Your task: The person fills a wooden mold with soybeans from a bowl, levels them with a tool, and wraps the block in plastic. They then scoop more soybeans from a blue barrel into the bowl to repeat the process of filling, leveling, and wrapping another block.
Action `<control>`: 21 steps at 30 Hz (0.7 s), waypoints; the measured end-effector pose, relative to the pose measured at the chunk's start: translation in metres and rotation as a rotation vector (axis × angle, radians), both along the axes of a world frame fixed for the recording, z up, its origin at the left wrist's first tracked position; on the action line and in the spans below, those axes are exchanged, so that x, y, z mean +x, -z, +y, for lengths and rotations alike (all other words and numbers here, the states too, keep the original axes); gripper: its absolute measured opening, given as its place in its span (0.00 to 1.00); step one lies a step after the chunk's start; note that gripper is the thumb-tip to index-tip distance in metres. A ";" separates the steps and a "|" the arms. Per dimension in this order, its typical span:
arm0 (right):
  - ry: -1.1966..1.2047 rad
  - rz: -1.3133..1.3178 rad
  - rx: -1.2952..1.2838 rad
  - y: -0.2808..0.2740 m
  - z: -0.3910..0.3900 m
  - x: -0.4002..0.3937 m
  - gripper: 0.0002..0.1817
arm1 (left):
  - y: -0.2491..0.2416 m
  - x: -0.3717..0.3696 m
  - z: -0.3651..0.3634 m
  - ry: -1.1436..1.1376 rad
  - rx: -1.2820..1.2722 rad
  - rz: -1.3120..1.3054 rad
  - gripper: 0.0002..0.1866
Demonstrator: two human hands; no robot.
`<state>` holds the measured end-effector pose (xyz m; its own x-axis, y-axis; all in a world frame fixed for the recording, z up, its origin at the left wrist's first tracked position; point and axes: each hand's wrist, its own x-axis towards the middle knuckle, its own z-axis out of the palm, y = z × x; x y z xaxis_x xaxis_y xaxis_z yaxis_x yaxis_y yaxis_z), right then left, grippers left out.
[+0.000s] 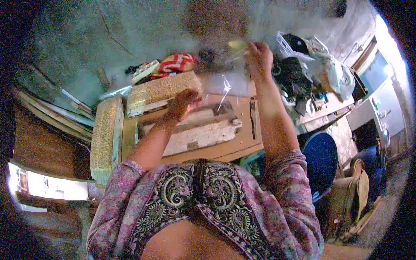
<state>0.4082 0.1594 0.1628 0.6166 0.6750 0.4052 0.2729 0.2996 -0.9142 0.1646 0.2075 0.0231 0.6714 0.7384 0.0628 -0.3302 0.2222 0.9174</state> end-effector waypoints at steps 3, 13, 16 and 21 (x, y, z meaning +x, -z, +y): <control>0.513 -0.688 0.230 0.010 -0.017 0.000 0.06 | -0.022 0.007 -0.017 0.019 -0.186 -0.112 0.13; 0.004 -1.146 -0.788 0.143 -0.027 -0.085 0.13 | 0.036 -0.130 0.037 -0.217 0.441 0.620 0.10; -0.156 -1.050 -0.679 0.207 -0.031 -0.102 0.22 | 0.030 -0.167 0.027 -0.227 0.531 1.045 0.08; -0.256 -1.045 -0.432 0.233 -0.039 -0.078 0.18 | 0.053 -0.205 0.027 -0.300 0.517 1.085 0.08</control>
<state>0.3299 0.1200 -0.0703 -0.0577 0.9380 0.3419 0.9320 0.1733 -0.3182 -0.0407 0.2344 -0.0295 0.3668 0.9259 -0.0900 0.6796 -0.2006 0.7057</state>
